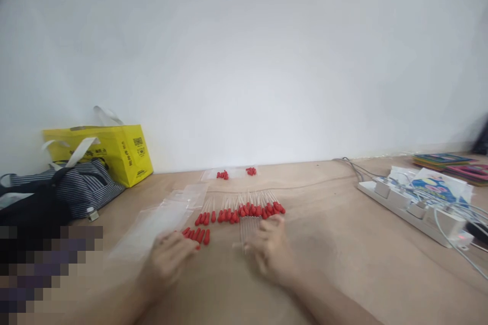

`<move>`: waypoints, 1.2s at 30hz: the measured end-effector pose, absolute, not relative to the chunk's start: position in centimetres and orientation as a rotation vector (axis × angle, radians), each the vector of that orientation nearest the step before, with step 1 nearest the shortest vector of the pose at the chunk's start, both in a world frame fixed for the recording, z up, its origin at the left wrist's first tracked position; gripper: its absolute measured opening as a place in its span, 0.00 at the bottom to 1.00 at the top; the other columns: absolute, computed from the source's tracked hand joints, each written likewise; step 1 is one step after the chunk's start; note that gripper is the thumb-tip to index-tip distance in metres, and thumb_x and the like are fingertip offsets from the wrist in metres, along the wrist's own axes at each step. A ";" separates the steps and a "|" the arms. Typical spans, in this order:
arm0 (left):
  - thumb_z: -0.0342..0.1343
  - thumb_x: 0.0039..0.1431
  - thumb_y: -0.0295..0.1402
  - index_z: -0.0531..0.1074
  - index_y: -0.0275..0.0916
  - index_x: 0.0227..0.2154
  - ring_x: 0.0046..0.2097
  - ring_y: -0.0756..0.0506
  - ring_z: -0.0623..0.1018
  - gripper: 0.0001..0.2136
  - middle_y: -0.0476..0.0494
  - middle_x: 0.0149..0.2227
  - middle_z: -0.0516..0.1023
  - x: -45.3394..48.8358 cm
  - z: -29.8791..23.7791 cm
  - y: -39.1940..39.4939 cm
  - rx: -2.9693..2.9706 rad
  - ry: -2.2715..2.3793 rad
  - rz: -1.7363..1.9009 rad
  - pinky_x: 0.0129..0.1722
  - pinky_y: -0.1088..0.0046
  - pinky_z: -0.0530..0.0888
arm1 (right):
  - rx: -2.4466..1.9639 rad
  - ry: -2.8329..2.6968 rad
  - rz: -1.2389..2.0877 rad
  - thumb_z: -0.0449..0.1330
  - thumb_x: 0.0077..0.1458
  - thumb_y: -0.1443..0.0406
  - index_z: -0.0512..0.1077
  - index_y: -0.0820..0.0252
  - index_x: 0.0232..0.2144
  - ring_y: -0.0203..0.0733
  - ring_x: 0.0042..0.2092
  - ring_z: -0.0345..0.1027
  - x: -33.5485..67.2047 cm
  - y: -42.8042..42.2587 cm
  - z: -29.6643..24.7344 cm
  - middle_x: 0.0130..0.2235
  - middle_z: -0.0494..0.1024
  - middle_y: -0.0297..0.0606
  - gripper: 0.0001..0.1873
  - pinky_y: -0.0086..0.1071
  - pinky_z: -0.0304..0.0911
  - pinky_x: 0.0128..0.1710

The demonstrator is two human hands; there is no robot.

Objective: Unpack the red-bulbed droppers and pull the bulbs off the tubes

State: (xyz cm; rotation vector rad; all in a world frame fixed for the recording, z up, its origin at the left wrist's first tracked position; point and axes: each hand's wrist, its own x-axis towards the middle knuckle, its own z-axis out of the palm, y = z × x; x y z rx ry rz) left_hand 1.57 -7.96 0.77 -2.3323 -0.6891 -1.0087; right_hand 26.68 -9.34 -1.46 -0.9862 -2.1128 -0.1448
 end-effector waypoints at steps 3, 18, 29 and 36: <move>0.46 0.57 0.30 0.70 0.39 0.31 0.30 0.49 0.72 0.08 0.47 0.28 0.76 -0.2 1.2 -6.4 -2.302 -1.056 -1.200 0.32 0.73 0.66 | -1.273 -1.944 -0.007 0.44 0.56 0.66 0.70 0.59 0.26 0.36 0.28 0.62 28.4 -8.2 -1.6 0.24 0.72 0.35 0.15 0.35 0.51 0.36; 0.51 0.45 0.42 0.68 0.38 0.29 0.24 0.49 0.73 0.13 0.50 0.24 0.75 -2.7 1.1 -3.5 -2.355 -2.159 -1.107 0.26 0.75 0.69 | -1.434 -1.752 -0.037 0.44 0.48 0.75 0.66 0.62 0.29 0.41 0.30 0.65 28.0 -5.9 -5.6 0.30 0.69 0.42 0.12 0.34 0.61 0.30; 0.44 0.51 0.42 0.71 0.39 0.27 0.28 0.47 0.73 0.14 0.49 0.27 0.76 -2.5 1.9 -3.7 -2.285 -2.136 -0.960 0.29 0.76 0.67 | -1.312 -1.737 -0.025 0.45 0.50 0.74 0.63 0.60 0.25 0.40 0.30 0.63 27.1 -6.4 -5.0 0.29 0.65 0.40 0.10 0.34 0.61 0.30; 0.50 0.46 0.36 0.74 0.41 0.27 0.43 0.40 0.70 0.09 0.43 0.37 0.75 0.2 2.7 -1.5 -2.278 -2.030 -0.529 0.42 0.66 0.65 | -1.319 -1.777 -0.049 0.45 0.49 0.75 0.65 0.59 0.24 0.40 0.30 0.64 27.1 -6.5 -4.9 0.28 0.67 0.39 0.11 0.32 0.61 0.30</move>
